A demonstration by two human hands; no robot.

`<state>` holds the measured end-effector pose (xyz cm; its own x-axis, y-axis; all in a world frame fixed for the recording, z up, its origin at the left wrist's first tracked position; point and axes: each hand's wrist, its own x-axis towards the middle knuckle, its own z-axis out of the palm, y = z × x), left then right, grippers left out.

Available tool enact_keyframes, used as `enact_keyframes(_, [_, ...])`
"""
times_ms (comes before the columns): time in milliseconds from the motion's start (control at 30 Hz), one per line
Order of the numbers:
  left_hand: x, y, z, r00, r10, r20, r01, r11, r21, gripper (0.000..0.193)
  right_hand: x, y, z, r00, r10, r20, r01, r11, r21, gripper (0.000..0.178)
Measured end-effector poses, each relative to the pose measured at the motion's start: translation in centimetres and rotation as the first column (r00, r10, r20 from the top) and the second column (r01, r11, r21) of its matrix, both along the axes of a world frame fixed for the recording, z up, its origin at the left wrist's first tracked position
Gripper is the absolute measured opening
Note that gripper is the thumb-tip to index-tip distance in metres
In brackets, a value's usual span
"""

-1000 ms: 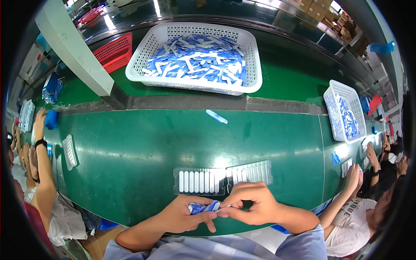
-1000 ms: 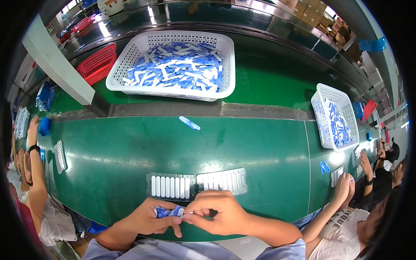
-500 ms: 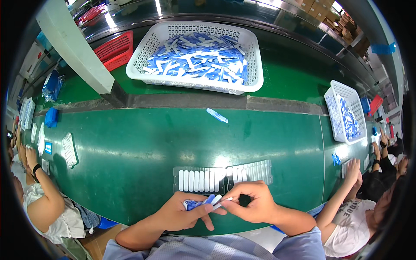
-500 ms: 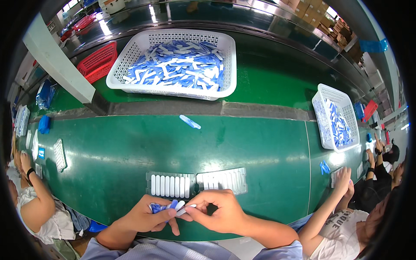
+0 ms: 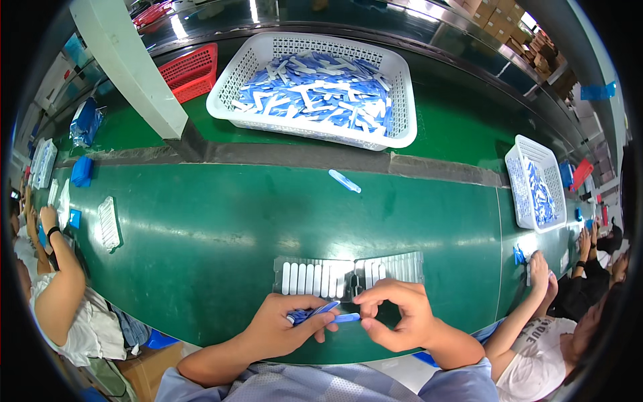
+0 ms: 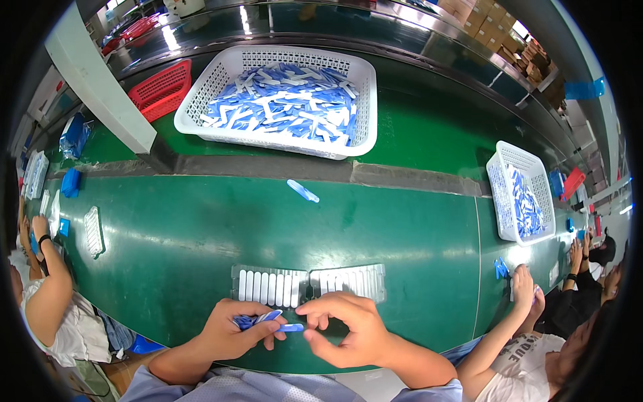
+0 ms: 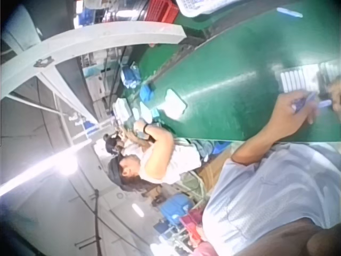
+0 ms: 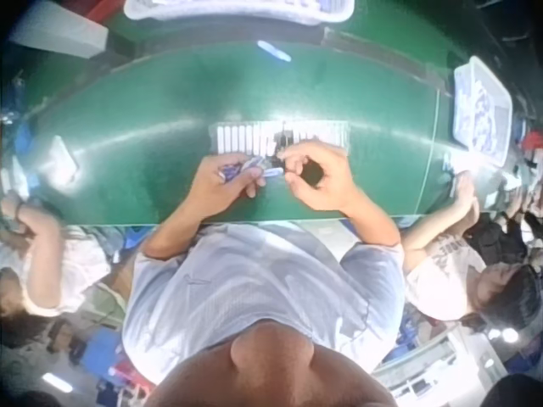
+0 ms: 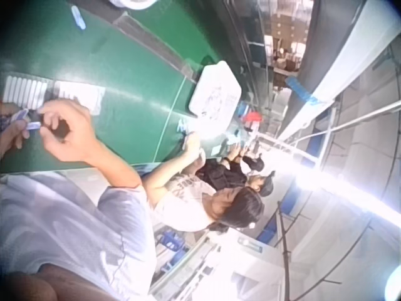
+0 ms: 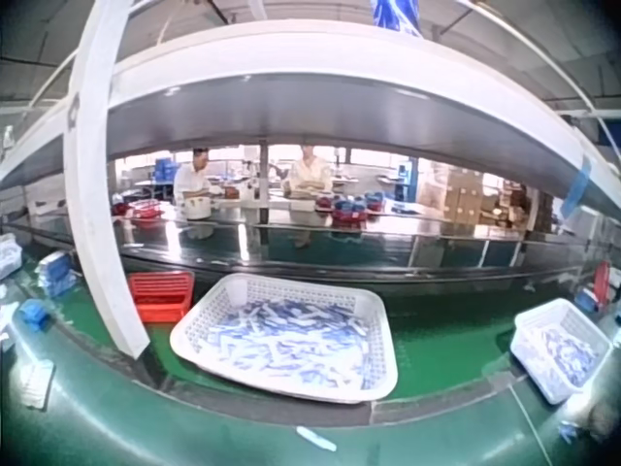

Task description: The person takes plastic strips from a basket, places clear plastic trays on the work surface, and inserts the strips into the slots of the trays by hand.

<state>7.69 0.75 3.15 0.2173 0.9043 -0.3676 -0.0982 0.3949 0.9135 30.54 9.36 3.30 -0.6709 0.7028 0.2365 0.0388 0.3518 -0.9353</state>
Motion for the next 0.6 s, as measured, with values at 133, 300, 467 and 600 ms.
enact_keyframes(133, [0.4, -0.3, -0.4, 0.999, 0.041, -0.028, -0.037, 0.990, 0.133, 0.017, -0.8, -0.6, -0.1, 0.998, -0.029, 0.055, 0.032, 0.998, -0.056, 0.020])
enact_keyframes(300, [0.0, -0.2, -0.6, 0.998, 0.053, -0.035, -0.047, 0.987, 0.154, 0.019, 0.7, 0.7, -0.2, 0.964, -0.266, 0.013, 0.255, 0.907, -0.336, 0.005])
enact_keyframes(467, [-0.3, 0.5, 0.5, 0.988, -0.141, 0.064, 0.144, 0.989, -0.036, 0.019, 0.8, 0.5, 0.8, 0.999, 0.047, 0.028, -0.034, 0.936, -0.351, 0.011])
enact_keyframes(600, [0.7, -0.1, 0.3, 0.990, -0.078, 0.118, 0.077, 0.997, 0.016, 0.021, 0.3, 0.1, 0.6, 0.994, -0.034, 0.100, 0.051, 0.983, -0.176, 0.014])
